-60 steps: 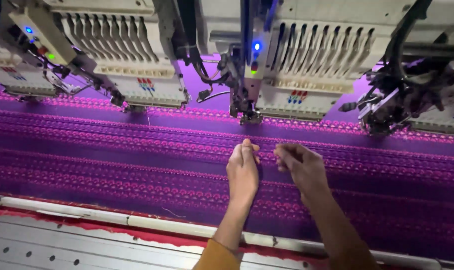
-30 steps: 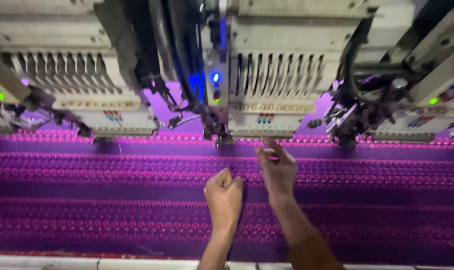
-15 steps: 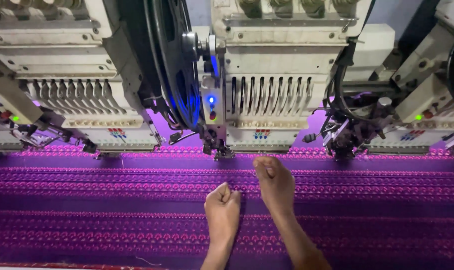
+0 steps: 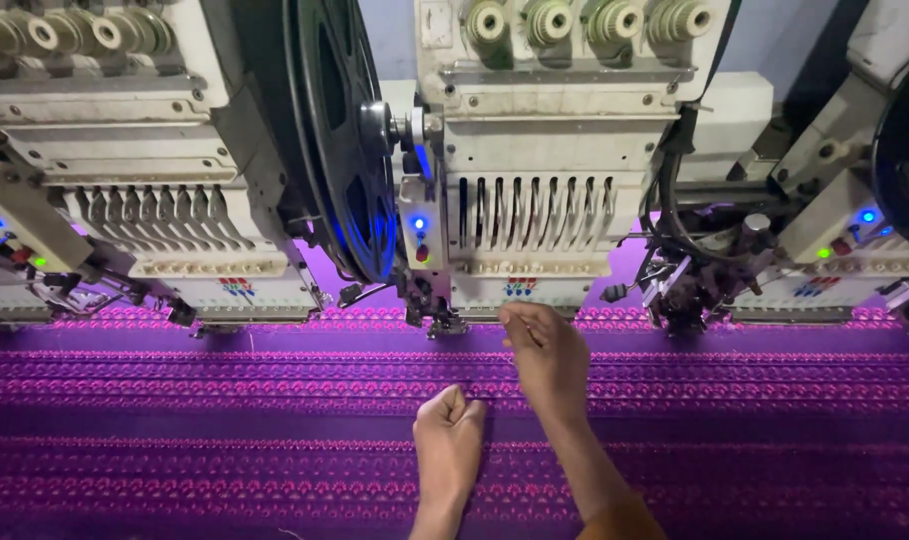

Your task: Threading and monitoring a multi-head industrial embroidery machine to ensure proper operation.

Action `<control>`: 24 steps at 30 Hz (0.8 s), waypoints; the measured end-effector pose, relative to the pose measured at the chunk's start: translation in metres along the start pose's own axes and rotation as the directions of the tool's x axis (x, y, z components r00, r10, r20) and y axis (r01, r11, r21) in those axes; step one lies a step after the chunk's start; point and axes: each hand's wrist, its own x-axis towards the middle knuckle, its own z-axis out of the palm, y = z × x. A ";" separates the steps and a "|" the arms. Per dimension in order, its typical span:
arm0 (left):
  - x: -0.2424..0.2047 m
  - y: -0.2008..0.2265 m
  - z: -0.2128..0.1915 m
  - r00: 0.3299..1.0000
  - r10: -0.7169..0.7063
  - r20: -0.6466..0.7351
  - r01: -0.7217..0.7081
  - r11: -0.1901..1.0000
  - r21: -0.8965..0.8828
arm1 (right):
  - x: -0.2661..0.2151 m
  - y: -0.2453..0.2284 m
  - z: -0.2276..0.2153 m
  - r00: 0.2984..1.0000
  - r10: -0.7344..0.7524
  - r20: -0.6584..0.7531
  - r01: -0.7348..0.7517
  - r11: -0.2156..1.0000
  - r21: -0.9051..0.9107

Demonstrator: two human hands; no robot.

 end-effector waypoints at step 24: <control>0.000 0.041 0.001 0.968 -0.231 0.098 0.231 0.973 0.007 | 0.043 -0.132 -0.109 0.947 -0.284 0.152 0.258 0.951 0.170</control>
